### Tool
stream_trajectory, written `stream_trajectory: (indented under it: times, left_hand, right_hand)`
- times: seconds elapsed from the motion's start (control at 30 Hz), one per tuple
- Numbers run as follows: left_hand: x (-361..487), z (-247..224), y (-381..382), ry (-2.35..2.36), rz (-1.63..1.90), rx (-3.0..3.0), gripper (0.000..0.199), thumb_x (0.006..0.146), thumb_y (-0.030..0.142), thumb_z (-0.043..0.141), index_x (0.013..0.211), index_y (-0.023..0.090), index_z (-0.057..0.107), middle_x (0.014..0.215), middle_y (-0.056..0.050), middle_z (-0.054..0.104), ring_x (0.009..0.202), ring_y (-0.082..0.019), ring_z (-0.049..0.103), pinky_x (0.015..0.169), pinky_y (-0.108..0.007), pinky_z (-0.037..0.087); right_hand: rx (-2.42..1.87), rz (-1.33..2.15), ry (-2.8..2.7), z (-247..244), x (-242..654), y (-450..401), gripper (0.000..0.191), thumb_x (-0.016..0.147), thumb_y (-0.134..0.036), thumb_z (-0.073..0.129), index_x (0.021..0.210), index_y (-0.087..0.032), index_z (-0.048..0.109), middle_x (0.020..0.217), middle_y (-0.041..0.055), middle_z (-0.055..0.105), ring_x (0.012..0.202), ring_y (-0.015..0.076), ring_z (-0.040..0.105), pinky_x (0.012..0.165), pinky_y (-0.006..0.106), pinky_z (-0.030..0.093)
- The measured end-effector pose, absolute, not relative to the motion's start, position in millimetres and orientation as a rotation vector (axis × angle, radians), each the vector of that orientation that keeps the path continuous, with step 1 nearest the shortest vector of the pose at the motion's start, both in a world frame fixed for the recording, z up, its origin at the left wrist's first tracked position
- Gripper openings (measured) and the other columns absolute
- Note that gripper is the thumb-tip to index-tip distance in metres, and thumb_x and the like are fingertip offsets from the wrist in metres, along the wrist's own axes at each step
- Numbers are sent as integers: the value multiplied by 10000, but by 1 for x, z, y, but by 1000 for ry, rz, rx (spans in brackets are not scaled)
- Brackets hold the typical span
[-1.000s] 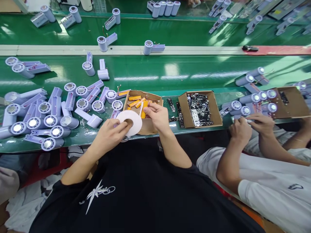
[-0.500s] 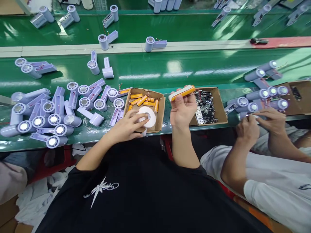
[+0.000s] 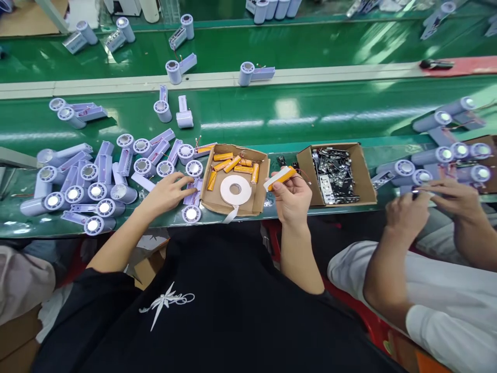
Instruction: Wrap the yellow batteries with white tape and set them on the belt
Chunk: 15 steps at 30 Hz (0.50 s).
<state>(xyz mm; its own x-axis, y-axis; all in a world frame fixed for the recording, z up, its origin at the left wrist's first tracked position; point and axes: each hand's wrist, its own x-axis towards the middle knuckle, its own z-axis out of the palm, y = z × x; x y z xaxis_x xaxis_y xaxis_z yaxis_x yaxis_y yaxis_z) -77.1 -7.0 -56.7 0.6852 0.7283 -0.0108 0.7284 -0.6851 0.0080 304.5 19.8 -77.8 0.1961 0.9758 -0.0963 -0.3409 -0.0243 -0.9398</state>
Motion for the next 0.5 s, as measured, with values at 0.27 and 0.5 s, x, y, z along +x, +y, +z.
stream_trajectory:
  times: [0.27,0.5]
  left_hand:
    - [-92,-54,-4,1231,158,2746,312,1087,165,515,1056,247,814,1259,-108,792,1293,-298,670,1070,-500,572]
    - [-102,-45,28,1375,628,2265,257,1057,416,596,1045,229,772,1366,-108,765,1365,-312,648,1189,-537,526]
  right_hand:
    - [-1111,1288,-739,-86,306,14,564,611,-428,1070,1032,-220,758,996,26,846,881,202,836,824,297,703]
    - [-1116,1283,-706,-89,307,17,561,618,-419,1066,1049,-218,768,984,23,846,829,184,831,800,278,692]
